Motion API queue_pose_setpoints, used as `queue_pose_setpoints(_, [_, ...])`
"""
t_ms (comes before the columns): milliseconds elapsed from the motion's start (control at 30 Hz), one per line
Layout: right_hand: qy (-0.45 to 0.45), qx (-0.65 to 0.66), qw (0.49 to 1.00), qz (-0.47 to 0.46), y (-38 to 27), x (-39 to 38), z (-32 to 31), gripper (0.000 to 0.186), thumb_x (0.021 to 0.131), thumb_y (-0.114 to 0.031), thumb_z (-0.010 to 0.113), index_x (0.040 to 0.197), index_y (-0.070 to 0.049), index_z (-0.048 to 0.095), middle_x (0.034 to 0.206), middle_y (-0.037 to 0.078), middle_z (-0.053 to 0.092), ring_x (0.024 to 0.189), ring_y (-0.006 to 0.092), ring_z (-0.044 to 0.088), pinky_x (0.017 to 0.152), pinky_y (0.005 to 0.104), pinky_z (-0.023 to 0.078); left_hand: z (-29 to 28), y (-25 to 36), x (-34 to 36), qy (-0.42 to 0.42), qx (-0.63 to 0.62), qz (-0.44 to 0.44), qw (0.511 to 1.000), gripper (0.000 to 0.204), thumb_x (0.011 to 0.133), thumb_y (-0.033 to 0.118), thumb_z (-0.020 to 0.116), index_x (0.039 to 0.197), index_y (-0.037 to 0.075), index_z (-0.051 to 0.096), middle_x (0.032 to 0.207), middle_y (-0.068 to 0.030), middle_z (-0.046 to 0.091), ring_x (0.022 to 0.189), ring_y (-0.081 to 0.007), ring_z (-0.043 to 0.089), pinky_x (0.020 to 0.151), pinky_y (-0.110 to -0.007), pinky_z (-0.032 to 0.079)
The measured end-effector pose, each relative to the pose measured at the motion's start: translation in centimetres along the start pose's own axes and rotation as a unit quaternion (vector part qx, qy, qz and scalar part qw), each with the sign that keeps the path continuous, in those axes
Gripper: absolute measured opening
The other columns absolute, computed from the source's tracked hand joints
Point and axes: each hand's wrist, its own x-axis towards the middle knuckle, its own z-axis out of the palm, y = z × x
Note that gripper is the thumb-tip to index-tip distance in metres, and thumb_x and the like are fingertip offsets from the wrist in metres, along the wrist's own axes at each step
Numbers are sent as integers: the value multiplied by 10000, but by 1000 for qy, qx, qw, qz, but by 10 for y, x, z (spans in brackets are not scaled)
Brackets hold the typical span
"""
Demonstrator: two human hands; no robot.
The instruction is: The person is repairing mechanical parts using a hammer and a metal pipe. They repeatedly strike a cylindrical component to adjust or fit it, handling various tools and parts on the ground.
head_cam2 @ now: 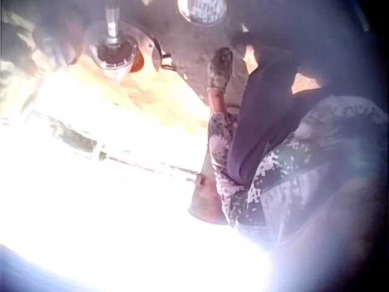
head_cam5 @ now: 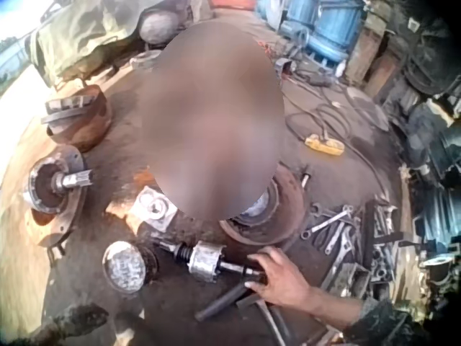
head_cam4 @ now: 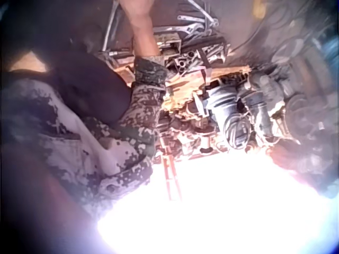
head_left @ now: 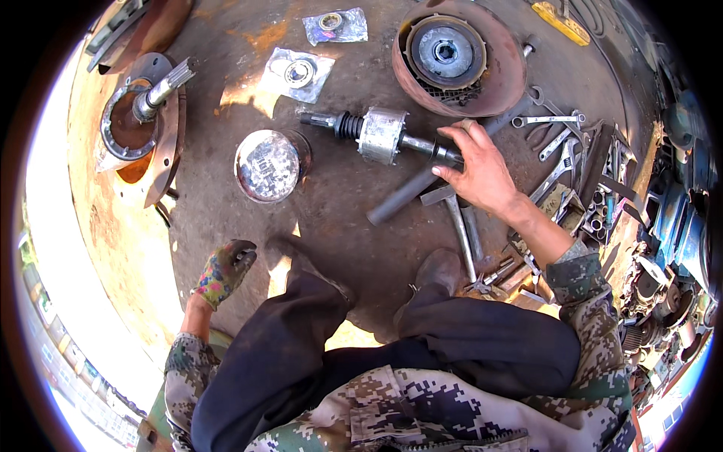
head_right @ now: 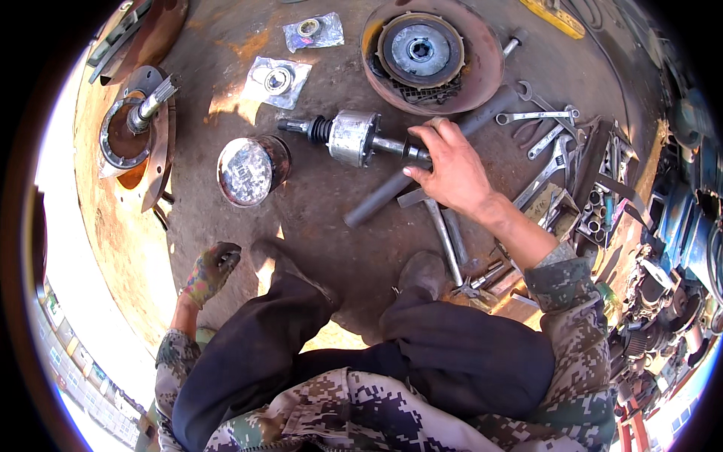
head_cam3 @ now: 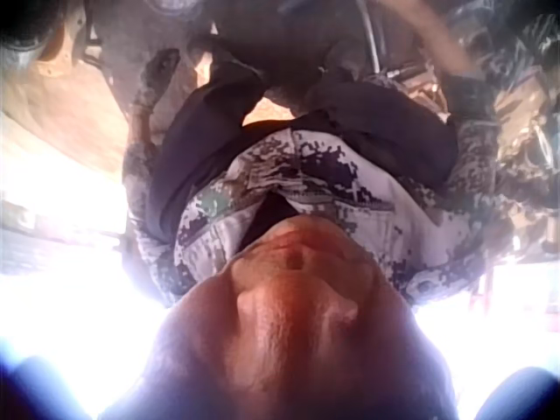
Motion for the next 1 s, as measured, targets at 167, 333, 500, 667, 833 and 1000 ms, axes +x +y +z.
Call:
queue_pose_setpoints(167, [2,54,998,30,14,-11,-18,492,845,-158,829,1283,-49,632,1241,149,593,1178,365,604,1021,443,508,-1,-1,0,6,-15,-13,1000,251,988,162,684,1198,27,714,1061,-190,759,963,-313,749,818,-383,571])
queue_pose_setpoints(333, [22,51,997,43,25,-27,-26,368,867,-136,809,1210,-85,686,1218,141,598,1132,354,624,980,436,530,0,-5,8,-3,-2,3,1000,252,991,172,685,1197,30,711,1051,-184,758,933,-309,751,803,-383,570])
queue_pose_setpoints(500, [58,37,997,-44,25,-32,-18,338,845,-108,817,1171,-116,726,1223,140,591,1111,337,612,972,429,540,-1,2,14,-5,17,26,1000,250,996,184,674,1185,25,712,1072,-184,754,989,-333,743,832,-395,566])
queue_pose_setpoints(667, [59,-52,987,-138,23,-28,-18,348,803,-66,803,1142,-117,744,1283,145,591,1137,334,603,941,449,547,-2,15,23,-11,17,48,999,255,992,191,675,1178,22,715,1089,-193,752,1027,-345,735,854,-404,563])
queue_pose_setpoints(833, [48,-115,972,-199,26,-28,-22,301,822,-49,759,1120,-94,748,1321,153,592,1158,355,595,958,464,518,0,19,23,-18,10,34,999,256,987,185,674,1176,17,720,1093,-197,754,1032,-346,735,866,-404,563])
queue_pose_setpoints(1000, [5,-89,971,-223,24,-31,-22,269,793,-56,787,1058,-70,738,1313,158,601,1182,375,586,1000,475,488,2,23,21,-21,17,55,998,257,990,183,666,1175,15,725,1100,-195,752,1033,-352,732,877,-413,563])
